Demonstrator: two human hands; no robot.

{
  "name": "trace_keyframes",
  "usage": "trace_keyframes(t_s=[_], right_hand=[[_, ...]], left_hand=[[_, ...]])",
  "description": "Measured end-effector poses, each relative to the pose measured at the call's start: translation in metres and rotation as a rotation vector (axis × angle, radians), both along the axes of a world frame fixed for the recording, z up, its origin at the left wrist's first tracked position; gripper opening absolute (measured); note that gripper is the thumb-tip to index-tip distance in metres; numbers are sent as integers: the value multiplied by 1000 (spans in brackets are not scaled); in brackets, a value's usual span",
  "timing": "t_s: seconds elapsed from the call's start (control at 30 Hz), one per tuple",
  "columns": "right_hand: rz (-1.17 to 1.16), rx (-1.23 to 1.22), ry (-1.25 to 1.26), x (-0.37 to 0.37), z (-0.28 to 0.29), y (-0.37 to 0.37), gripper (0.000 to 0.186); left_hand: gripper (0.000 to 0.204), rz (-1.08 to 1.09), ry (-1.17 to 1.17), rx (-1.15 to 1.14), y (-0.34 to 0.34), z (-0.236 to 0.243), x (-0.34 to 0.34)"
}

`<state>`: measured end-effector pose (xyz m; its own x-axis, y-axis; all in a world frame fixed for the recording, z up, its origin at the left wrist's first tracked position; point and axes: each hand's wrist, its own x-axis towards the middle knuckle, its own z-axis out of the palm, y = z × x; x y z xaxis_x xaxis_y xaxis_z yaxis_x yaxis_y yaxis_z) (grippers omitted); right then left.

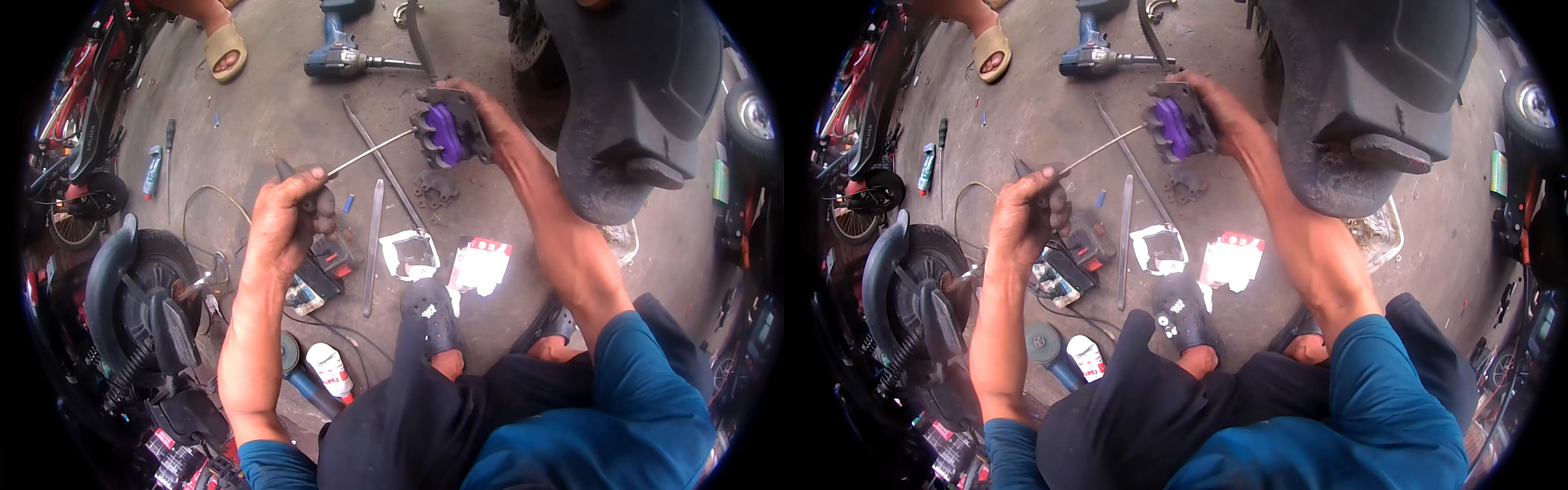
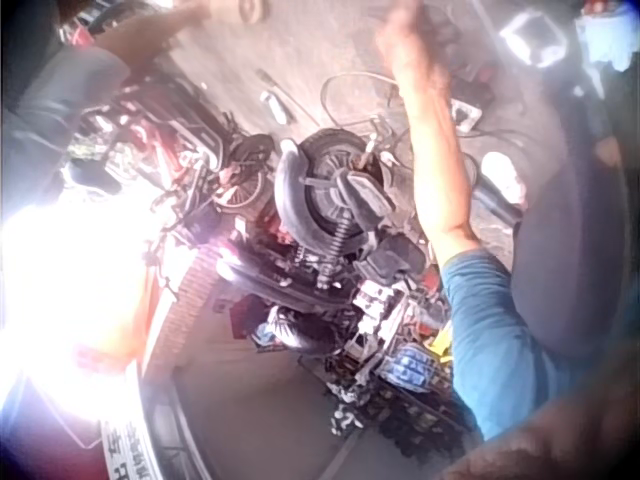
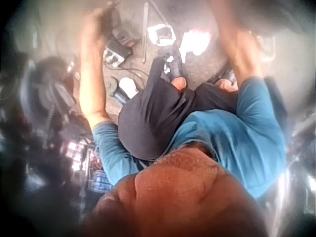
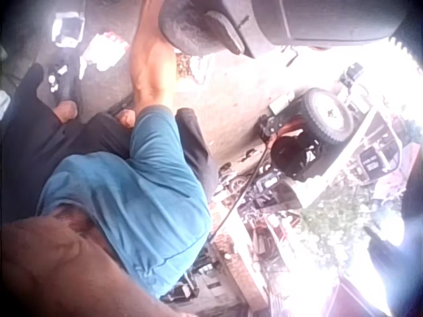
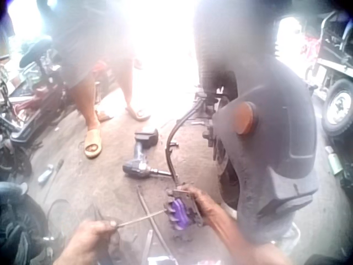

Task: The person compresses the pistons inside a brake caliper using a metal bar, places new brake pads into the caliper, and inserts the retaining pin using a tool.

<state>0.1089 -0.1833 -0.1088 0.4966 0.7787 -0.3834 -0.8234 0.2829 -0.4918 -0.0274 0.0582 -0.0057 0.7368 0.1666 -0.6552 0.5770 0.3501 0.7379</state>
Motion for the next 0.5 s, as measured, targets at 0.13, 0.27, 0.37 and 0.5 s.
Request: trace_keyframes(t_s=[0.13, 0.27, 0.37, 0.5], right_hand=[[-15, -85, 21, -1, 4, -5, 41], [-7, -84, -31, -1, -6, -8, 42], [-21, -93, 5, -2, -3, -10, 46], [-202, 43, 70, -15, -4, -7, 59]], left_hand=[[16, -205, 6, -33, 7, 7, 4], [17, -726, -503, 976, -13, 18, 12], [19, -805, -574, 1032, -13, 21, 20], [15, -586, -357, 886, -19, 23, 10]])
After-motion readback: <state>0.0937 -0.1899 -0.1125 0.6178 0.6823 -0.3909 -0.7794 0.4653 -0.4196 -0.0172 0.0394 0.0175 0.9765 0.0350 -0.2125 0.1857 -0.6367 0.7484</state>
